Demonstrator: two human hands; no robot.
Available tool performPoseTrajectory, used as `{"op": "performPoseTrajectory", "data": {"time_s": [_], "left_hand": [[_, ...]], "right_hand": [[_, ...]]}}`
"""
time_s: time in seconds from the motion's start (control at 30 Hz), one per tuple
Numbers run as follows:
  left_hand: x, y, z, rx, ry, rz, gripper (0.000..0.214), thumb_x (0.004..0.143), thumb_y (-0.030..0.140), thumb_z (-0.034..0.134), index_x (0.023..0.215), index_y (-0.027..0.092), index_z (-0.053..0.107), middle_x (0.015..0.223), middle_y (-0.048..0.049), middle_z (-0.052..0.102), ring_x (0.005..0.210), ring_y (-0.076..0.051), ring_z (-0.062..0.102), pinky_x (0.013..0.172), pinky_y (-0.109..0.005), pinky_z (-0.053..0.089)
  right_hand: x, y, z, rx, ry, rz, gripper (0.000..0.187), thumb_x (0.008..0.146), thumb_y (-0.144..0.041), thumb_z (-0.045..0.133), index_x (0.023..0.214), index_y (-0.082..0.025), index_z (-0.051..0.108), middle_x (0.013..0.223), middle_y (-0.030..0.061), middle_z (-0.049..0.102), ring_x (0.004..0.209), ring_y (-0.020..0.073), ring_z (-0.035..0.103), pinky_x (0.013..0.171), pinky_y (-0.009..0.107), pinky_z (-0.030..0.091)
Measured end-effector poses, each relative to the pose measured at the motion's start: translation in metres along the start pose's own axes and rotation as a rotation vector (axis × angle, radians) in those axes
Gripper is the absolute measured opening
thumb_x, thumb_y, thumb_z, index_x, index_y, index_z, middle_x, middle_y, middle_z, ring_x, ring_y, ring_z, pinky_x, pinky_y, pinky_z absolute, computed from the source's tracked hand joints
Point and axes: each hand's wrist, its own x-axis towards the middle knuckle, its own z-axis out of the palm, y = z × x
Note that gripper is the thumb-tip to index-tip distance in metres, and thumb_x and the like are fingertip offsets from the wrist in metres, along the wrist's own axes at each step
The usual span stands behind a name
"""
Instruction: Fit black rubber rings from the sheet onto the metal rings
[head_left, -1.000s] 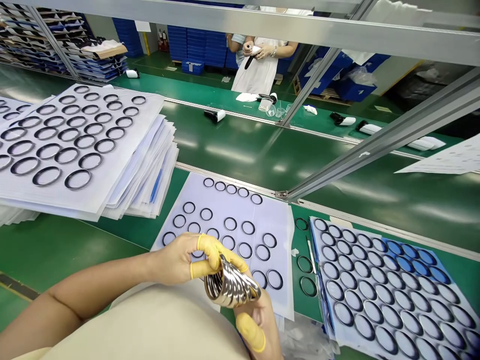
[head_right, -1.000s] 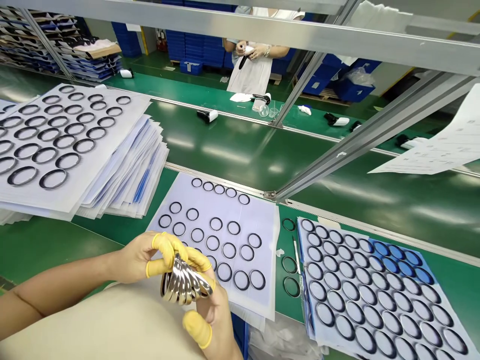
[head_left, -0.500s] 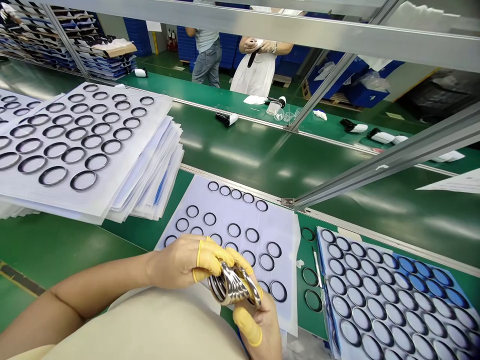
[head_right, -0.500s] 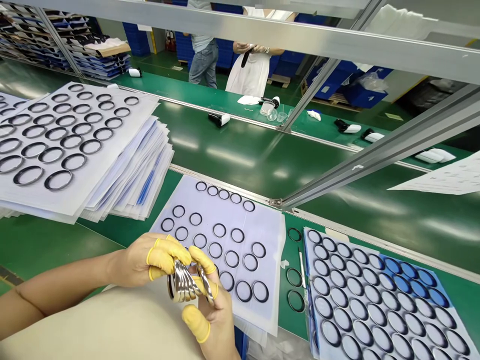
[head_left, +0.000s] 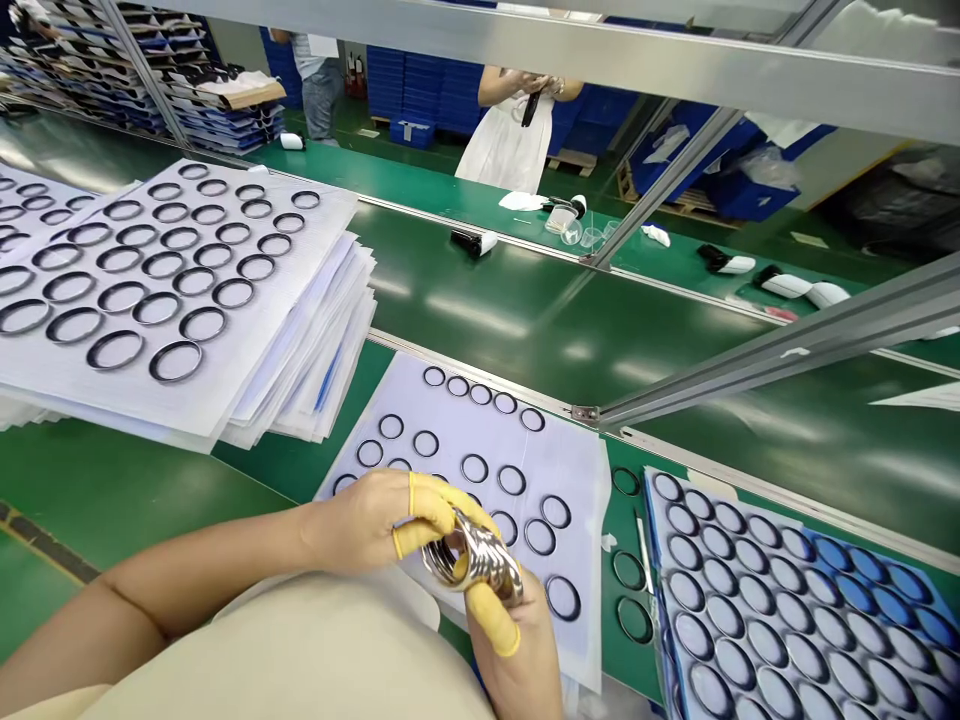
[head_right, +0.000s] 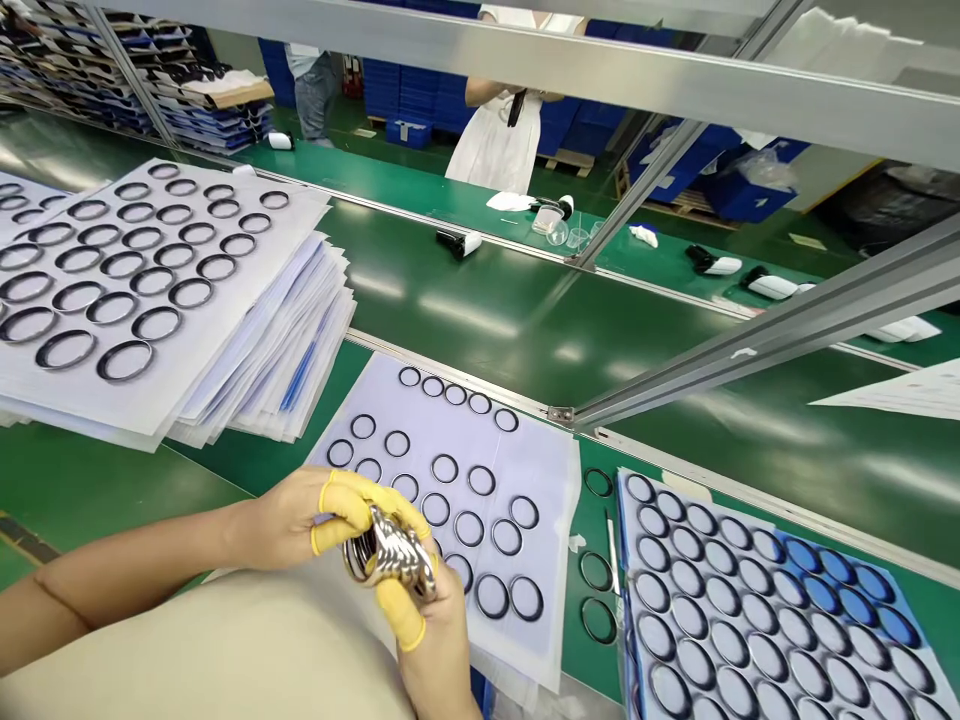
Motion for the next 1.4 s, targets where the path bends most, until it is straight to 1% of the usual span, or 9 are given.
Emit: {"op": "performPoseTrajectory", "data": {"time_s": [0.1, 0.2, 0.27, 0.37, 0.57, 0.8, 1.07, 1.23, 1.4], "left_hand": [[-0.001, -0.03, -0.004, 0.026, 0.141, -0.272, 0.014, 0.091, 0.014, 0.045, 0.094, 0.019, 0.058, 0.11, -0.007, 0.069, 0.102, -0.016, 0.064, 0.09, -0.03, 0.051], [-0.002, -0.087, -0.014, 0.162, 0.322, -0.51, 0.018, 0.094, 0.022, 0.041, 0.1, 0.016, 0.057, 0.095, -0.0065, 0.07, 0.084, -0.015, 0.068, 0.074, -0.027, 0.055], [-0.001, -0.13, -0.023, 0.247, 0.372, -0.545, 0.024, 0.094, 0.019, 0.04, 0.11, 0.014, 0.056, 0.098, -0.0098, 0.07, 0.083, -0.017, 0.068, 0.075, -0.031, 0.055], [0.0, -0.183, -0.037, 0.412, 0.406, -0.557, 0.028, 0.088, 0.015, 0.05, 0.113, 0.015, 0.061, 0.11, -0.0119, 0.068, 0.106, -0.023, 0.061, 0.095, -0.043, 0.046], [-0.008, -0.245, -0.041, 0.629, 0.242, -0.511, 0.035, 0.079, 0.001, 0.051, 0.095, 0.024, 0.073, 0.092, -0.0035, 0.072, 0.113, -0.023, 0.055, 0.108, -0.048, 0.029], [-0.015, -0.263, -0.027, 0.74, 0.081, -0.434, 0.019, 0.087, 0.018, 0.058, 0.1, 0.021, 0.07, 0.108, -0.0062, 0.068, 0.115, -0.025, 0.049, 0.108, -0.048, 0.027], [0.011, -0.272, 0.016, 0.77, -0.116, -0.304, 0.007, 0.08, 0.024, 0.069, 0.087, 0.021, 0.07, 0.104, -0.0055, 0.064, 0.109, -0.023, 0.049, 0.099, -0.04, 0.035], [0.019, -0.279, 0.014, 0.808, -0.124, -0.325, 0.008, 0.083, 0.016, 0.063, 0.078, 0.018, 0.069, 0.103, -0.0075, 0.062, 0.109, -0.024, 0.047, 0.096, -0.04, 0.036], [0.024, -0.272, 0.013, 0.856, -0.103, -0.357, 0.011, 0.087, 0.015, 0.056, 0.086, 0.015, 0.067, 0.104, -0.0101, 0.061, 0.103, -0.025, 0.048, 0.091, -0.04, 0.037]], "right_hand": [[0.026, 0.025, -0.013, 0.03, 0.206, 0.037, 0.035, 0.075, -0.047, 0.072, 0.1, -0.022, 0.07, 0.103, 0.0078, 0.072, 0.103, 0.0261, 0.064, 0.091, 0.043, 0.05], [0.071, 0.058, -0.041, -0.244, 0.401, 0.003, 0.041, 0.078, -0.053, 0.063, 0.096, -0.017, 0.068, 0.098, 0.0085, 0.073, 0.095, 0.0243, 0.066, 0.086, 0.041, 0.052], [0.105, 0.079, -0.059, -0.342, 0.413, 0.001, 0.044, 0.076, -0.055, 0.064, 0.092, -0.014, 0.068, 0.092, 0.0096, 0.073, 0.09, 0.025, 0.066, 0.084, 0.041, 0.052], [0.154, 0.106, -0.075, -0.522, 0.412, -0.039, 0.042, 0.077, -0.053, 0.065, 0.09, -0.013, 0.068, 0.089, 0.0089, 0.072, 0.087, 0.0245, 0.066, 0.084, 0.043, 0.051], [0.209, 0.146, -0.08, -0.873, 0.406, -0.207, 0.025, 0.087, -0.04, 0.063, 0.089, -0.015, 0.065, 0.114, 0.0067, 0.065, 0.113, 0.0231, 0.056, 0.101, 0.048, 0.039], [0.202, 0.165, -0.118, -1.075, 0.517, -0.257, 0.045, 0.085, -0.054, 0.05, 0.085, -0.014, 0.069, 0.128, 0.0226, 0.057, 0.121, 0.0375, 0.047, 0.1, 0.054, 0.032], [0.2, 0.174, -0.153, -1.032, 0.613, -0.217, 0.032, 0.09, -0.045, 0.056, 0.097, -0.016, 0.064, 0.113, 0.0073, 0.065, 0.105, 0.0222, 0.06, 0.093, 0.045, 0.045], [0.196, 0.172, -0.153, -0.983, 0.599, -0.249, 0.033, 0.083, -0.048, 0.064, 0.087, -0.016, 0.067, 0.122, 0.0094, 0.063, 0.119, 0.0251, 0.052, 0.101, 0.047, 0.039], [0.193, 0.167, -0.168, -0.901, 0.644, -0.209, 0.036, 0.093, -0.047, 0.051, 0.102, -0.014, 0.064, 0.098, 0.0053, 0.069, 0.086, 0.0175, 0.067, 0.079, 0.037, 0.053]]}}
